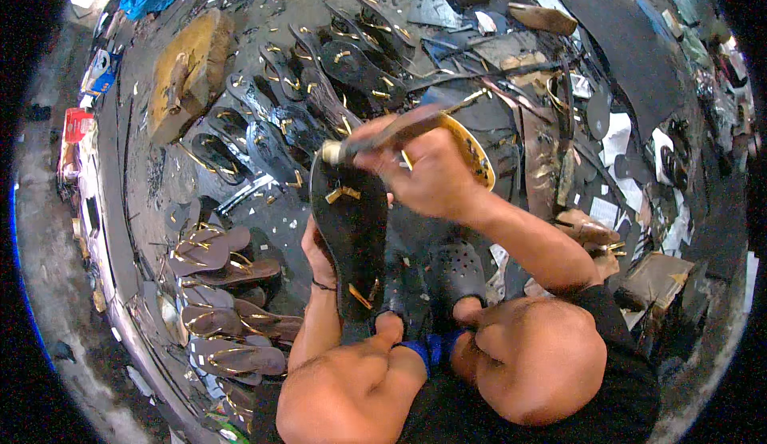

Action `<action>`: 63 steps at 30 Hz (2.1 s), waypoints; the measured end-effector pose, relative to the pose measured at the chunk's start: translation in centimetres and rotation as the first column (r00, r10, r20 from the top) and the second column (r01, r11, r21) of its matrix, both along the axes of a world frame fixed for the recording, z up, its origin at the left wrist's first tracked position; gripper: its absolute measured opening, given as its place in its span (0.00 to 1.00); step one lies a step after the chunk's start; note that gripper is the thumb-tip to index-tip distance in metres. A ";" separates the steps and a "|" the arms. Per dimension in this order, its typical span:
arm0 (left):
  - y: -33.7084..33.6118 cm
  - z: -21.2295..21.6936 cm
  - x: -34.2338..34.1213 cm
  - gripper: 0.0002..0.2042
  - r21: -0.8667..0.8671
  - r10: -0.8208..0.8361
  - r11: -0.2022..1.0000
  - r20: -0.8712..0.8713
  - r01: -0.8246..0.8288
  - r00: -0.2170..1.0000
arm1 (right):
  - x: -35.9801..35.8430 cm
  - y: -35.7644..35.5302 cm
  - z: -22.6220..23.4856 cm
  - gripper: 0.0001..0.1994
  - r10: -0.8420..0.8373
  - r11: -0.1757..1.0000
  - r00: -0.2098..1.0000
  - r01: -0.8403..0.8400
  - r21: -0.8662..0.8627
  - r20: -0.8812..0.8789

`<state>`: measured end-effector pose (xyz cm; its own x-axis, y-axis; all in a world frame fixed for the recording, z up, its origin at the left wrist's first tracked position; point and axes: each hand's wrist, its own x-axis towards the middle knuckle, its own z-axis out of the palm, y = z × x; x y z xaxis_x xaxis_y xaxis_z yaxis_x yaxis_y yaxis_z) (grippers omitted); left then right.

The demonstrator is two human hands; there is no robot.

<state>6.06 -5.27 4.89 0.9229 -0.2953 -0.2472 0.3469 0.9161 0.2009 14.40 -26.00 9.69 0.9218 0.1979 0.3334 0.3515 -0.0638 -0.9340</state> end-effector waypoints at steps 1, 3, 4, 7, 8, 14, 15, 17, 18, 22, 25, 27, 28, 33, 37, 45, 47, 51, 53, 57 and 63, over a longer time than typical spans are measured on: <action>0.3 -0.2 0.5 0.34 -0.094 -0.017 0.995 0.087 0.026 0.996 | -1.2 0.4 -0.6 0.14 0.027 0.999 0.999 -0.025 -0.042 0.045; -0.4 -0.1 1.1 0.34 0.023 -0.079 0.997 0.159 0.076 0.984 | -4.8 0.5 0.0 0.16 0.186 0.970 0.980 -0.173 -0.169 0.064; -0.6 0.6 1.0 0.35 0.091 -0.108 0.992 0.184 0.093 0.977 | -7.2 0.5 1.1 0.16 0.313 0.924 0.950 -0.304 -0.234 0.002; -1.4 0.3 0.0 0.32 0.692 -0.091 0.721 0.028 0.047 0.995 | -1.6 1.7 0.3 0.13 0.032 0.968 0.993 -0.004 -0.251 0.109; -1.8 0.3 -0.3 0.32 0.670 -0.103 0.740 0.016 0.066 0.995 | 1.0 1.0 -0.5 0.12 -0.104 0.945 0.994 0.106 -0.309 0.025; -1.7 2.5 0.0 0.29 0.381 -0.020 0.925 0.049 0.000 0.999 | 1.7 0.3 0.9 0.11 0.011 1.000 0.999 -0.011 0.004 0.032; -1.0 0.4 -0.6 0.28 0.383 -0.017 0.924 0.022 0.008 1.000 | 3.2 -1.1 -1.1 0.11 -0.048 0.971 0.996 0.065 -0.232 0.078; 1.2 -1.4 -0.2 0.29 0.460 0.053 0.887 -0.029 -0.034 0.998 | 4.4 -1.4 -0.1 0.11 0.001 0.997 0.998 -0.006 -0.076 -0.061; 1.8 -1.9 -0.2 0.29 0.515 0.105 0.856 -0.079 -0.050 0.991 | 3.6 -1.0 0.7 0.11 0.040 0.999 0.999 -0.040 0.001 0.030; 5.6 -4.0 -0.1 0.26 0.873 0.248 0.444 0.099 -0.204 0.964 | -3.0 0.6 -0.5 0.10 0.221 0.974 0.973 -0.217 -0.062 0.067; 10.1 -7.4 -0.7 0.22 0.752 0.342 0.599 0.069 -0.274 0.937 | -8.0 0.8 -0.1 0.13 0.501 0.863 0.862 -0.504 -0.027 -0.076; 10.1 -7.8 -1.1 0.21 0.626 0.386 0.737 -0.082 -0.254 0.919 | -7.1 -0.1 -0.8 0.13 0.363 0.924 0.900 -0.381 -0.029 -0.240; 9.2 -6.9 -2.8 0.21 0.599 0.372 0.775 -0.176 -0.201 0.911 | -5.9 -1.2 -1.7 0.12 0.129 0.985 0.941 -0.159 -0.073 -0.313; 5.7 -3.6 -7.7 0.21 0.570 0.272 0.820 -0.320 -0.045 0.907 | -2.2 -9.6 -11.5 0.13 -0.270 0.594 0.963 0.174 -0.785 0.009; 7.3 -3.4 -10.9 0.21 0.598 0.303 0.801 -0.372 -0.024 0.877 | -3.1 -8.5 -2.4 0.15 -0.398 0.752 0.917 0.303 -0.586 -0.036; 7.1 -1.8 -9.2 0.21 0.584 0.119 0.807 -0.309 0.090 0.943 | -6.6 -13.5 1.7 0.17 0.049 0.803 0.723 -0.439 -0.403 -0.689; 7.0 -1.7 -5.9 0.21 0.517 0.022 0.850 -0.230 0.103 0.973 | -5.0 -9.3 3.0 0.16 0.134 0.969 0.782 -0.233 -0.086 -0.609; 3.4 -1.9 0.6 0.21 0.420 -0.008 0.907 -0.051 0.029 0.999 | -3.2 -0.4 4.1 0.13 0.296 0.955 0.888 -0.287 0.079 -0.352; 0.6 2.3 1.7 0.23 0.513 0.089 0.854 0.009 -0.081 0.996 | -2.6 2.7 2.6 0.12 0.335 0.942 0.930 -0.334 0.033 -0.148; -0.1 -0.4 1.5 0.21 0.418 0.083 0.903 0.052 -0.097 0.995 | -0.5 3.3 0.3 0.12 0.176 0.980 0.981 -0.166 -0.106 0.087; 1.3 1.2 2.7 0.22 0.498 0.363 0.832 -0.150 -0.247 0.920 | -4.1 1.2 3.8 0.19 0.402 0.909 0.876 -0.346 -0.231 0.266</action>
